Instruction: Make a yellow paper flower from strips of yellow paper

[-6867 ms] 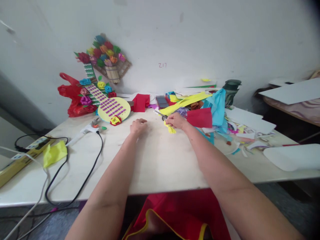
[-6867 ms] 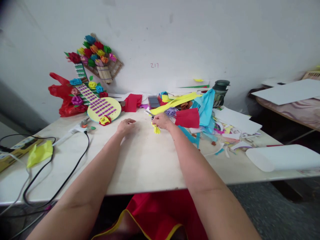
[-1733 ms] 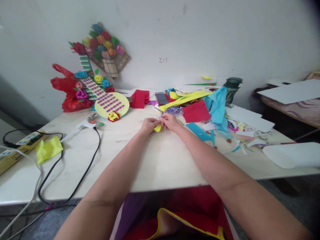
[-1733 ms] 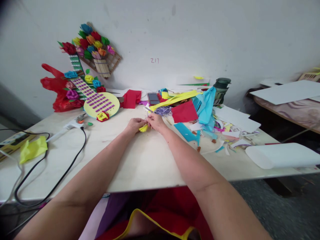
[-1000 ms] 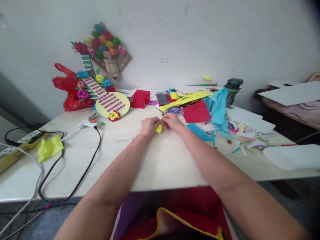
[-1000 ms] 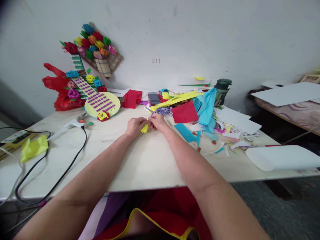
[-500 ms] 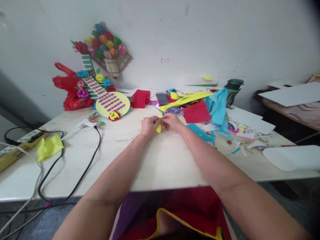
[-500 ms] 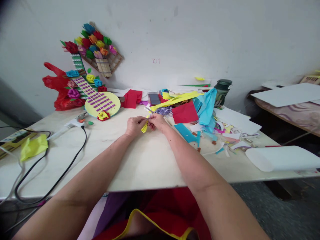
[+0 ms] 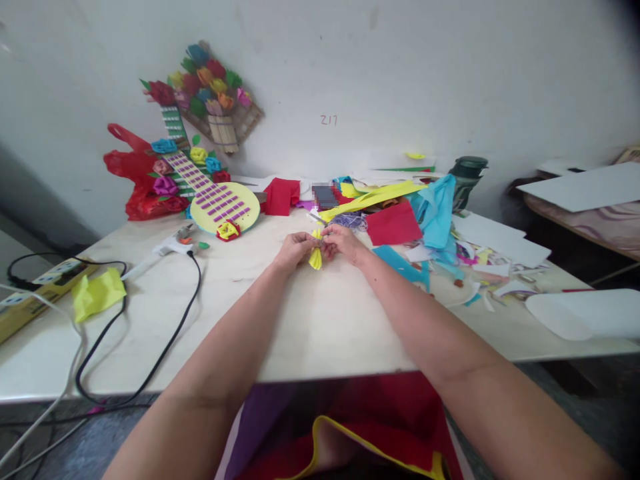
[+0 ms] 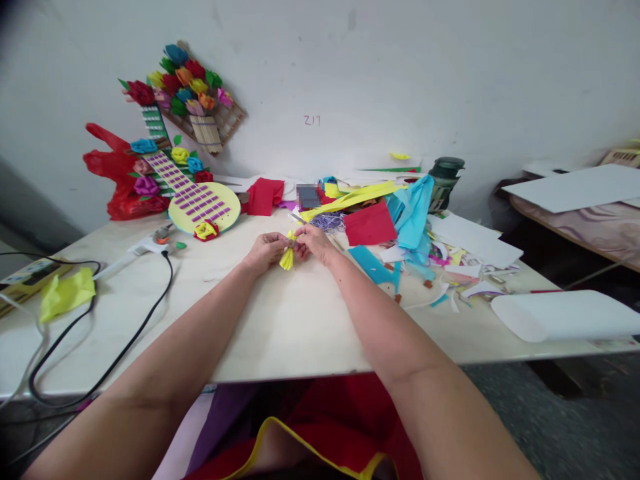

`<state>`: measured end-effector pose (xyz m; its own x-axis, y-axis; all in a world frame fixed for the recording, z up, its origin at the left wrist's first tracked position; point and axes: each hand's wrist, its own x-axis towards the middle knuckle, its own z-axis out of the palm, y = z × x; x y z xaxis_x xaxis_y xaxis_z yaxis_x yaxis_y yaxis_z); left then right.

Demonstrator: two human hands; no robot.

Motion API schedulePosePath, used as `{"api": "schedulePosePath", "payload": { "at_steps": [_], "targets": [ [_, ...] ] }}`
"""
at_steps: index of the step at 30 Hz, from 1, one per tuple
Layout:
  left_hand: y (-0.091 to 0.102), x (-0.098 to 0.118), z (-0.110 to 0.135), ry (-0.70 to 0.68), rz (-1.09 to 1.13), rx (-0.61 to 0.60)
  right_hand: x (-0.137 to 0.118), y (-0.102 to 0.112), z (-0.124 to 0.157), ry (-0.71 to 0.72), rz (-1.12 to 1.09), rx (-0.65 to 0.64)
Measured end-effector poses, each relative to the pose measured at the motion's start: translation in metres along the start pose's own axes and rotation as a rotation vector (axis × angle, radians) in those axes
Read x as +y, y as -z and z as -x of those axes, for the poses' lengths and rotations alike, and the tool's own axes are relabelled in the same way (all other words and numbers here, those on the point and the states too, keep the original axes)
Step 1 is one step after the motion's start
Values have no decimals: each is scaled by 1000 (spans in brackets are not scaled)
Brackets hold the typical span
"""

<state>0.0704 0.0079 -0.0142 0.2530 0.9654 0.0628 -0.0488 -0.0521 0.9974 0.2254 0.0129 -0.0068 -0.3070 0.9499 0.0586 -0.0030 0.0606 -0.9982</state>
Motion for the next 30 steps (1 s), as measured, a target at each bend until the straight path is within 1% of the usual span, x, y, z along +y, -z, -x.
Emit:
{"api": "schedulePosePath", "payload": {
  "at_steps": [4, 11, 16, 21, 24, 27, 30],
  "targets": [
    [3, 3, 1, 67, 105, -32, 0, 0, 1, 42, 6, -23],
    [8, 5, -1, 96, 153, -54, 4, -2, -1, 110, 73, -67],
    [11, 2, -3, 98, 159, -54, 5, -4, -2, 103, 62, -73],
    [9, 3, -2, 96, 150, -27, 4, -9, -1, 110, 83, -11],
    [9, 4, -2, 106, 141, -16, 3, -11, -1, 98, 96, 4],
    [8, 4, -1, 108, 142, -3, 4, -10, -1, 90, 87, -1],
    [9, 5, -1, 107, 154, 18, 5, -8, -1, 74, 12, -51]
  ]
}}
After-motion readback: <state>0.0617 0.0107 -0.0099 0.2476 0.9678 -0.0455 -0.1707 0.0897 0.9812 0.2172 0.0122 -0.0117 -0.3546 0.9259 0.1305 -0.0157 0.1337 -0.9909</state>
